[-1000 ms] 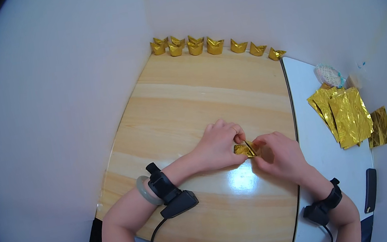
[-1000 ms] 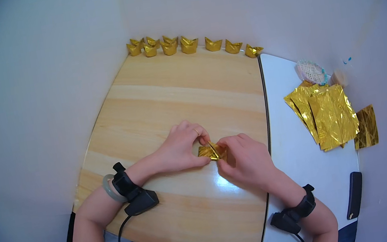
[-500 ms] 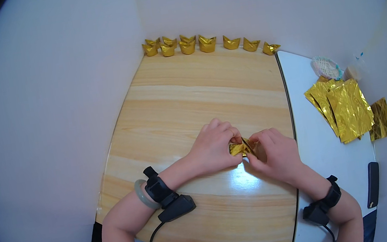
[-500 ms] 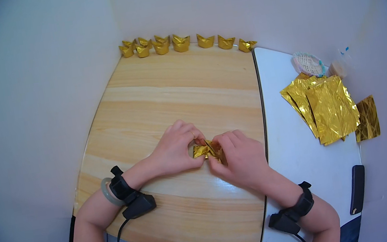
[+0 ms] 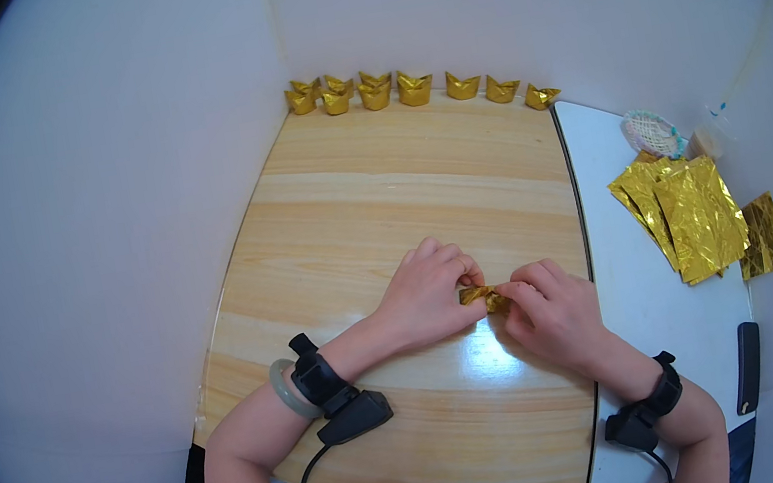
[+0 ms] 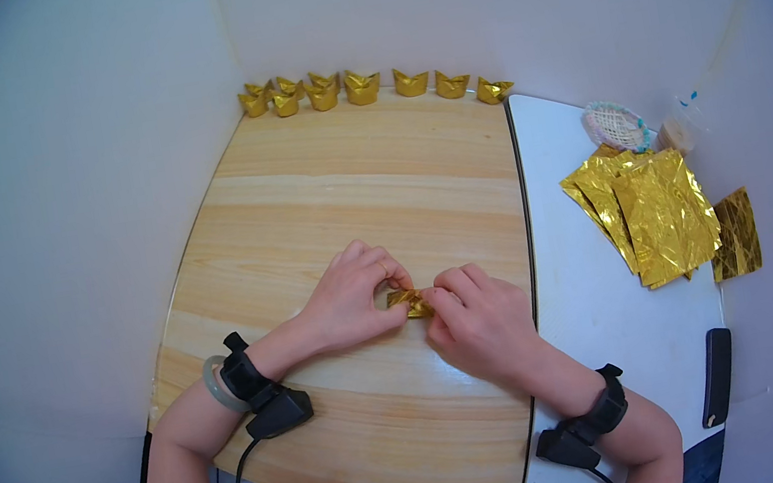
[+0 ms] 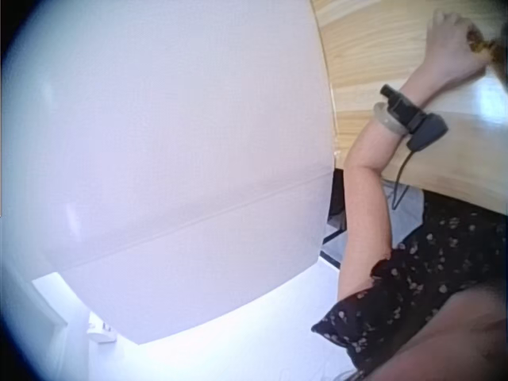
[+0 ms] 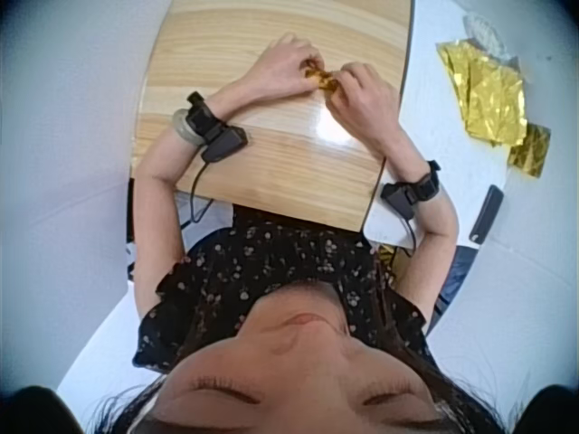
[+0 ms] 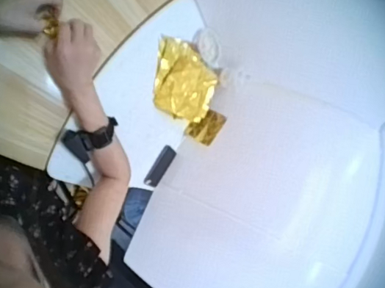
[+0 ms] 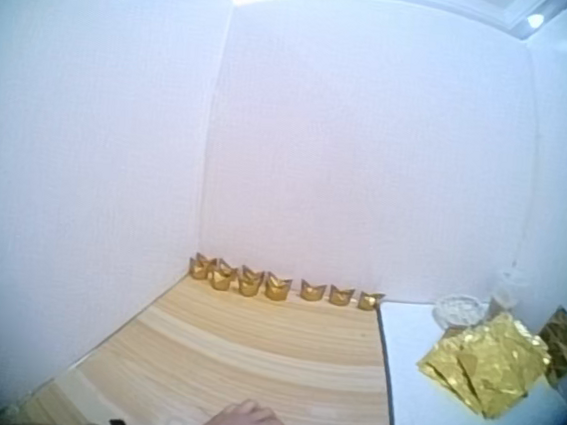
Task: Folding gold foil paper into boat-shaped ingots (yuanbao).
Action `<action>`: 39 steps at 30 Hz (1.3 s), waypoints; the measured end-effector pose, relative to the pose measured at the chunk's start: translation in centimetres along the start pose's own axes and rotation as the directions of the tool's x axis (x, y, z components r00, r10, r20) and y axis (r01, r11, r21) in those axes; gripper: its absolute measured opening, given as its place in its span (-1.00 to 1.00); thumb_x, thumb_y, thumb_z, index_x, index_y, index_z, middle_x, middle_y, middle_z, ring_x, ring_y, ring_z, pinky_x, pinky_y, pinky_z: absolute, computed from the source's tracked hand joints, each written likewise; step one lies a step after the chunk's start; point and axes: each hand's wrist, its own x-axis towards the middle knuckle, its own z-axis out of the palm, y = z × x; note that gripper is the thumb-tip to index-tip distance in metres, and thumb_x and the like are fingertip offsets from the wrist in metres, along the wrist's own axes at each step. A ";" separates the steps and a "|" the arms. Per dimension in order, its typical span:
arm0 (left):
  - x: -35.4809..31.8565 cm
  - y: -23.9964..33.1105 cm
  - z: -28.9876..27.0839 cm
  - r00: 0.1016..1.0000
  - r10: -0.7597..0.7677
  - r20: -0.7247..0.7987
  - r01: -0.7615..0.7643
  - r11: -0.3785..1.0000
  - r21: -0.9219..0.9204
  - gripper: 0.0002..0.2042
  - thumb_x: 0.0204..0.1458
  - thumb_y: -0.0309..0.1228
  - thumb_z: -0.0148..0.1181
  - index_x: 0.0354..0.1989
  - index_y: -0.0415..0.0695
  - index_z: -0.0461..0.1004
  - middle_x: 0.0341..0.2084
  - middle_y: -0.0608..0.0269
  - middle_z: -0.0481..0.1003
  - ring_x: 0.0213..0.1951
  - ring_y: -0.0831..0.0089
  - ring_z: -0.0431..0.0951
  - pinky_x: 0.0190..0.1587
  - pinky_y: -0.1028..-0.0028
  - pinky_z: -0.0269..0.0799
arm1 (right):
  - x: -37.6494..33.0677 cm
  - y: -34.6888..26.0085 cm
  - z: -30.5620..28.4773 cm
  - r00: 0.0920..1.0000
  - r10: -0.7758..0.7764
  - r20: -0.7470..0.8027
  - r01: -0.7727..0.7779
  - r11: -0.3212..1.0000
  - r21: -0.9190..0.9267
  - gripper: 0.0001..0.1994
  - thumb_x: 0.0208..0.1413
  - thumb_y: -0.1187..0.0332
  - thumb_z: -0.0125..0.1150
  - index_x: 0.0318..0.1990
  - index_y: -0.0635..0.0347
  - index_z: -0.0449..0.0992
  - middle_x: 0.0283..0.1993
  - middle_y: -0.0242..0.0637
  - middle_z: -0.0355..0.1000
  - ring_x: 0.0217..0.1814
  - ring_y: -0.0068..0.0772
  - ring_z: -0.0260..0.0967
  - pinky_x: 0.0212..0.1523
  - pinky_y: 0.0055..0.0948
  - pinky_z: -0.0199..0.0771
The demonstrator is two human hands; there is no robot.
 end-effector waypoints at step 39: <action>0.0 1.2 0.0 0.945 -0.185 0.270 0.324 0.407 -0.854 -0.85 0.07 -0.53 0.14 -0.22 -0.31 0.39 -0.43 0.24 0.51 -0.42 0.61 0.51 -0.34 0.61 0.46 | -0.1 1.0 -0.7 0.665 0.502 0.552 -0.710 0.195 0.677 -0.81 0.14 0.37 0.14 -0.38 0.35 0.50 -0.54 -0.39 0.47 -0.51 -0.70 0.38 -0.49 -0.66 0.33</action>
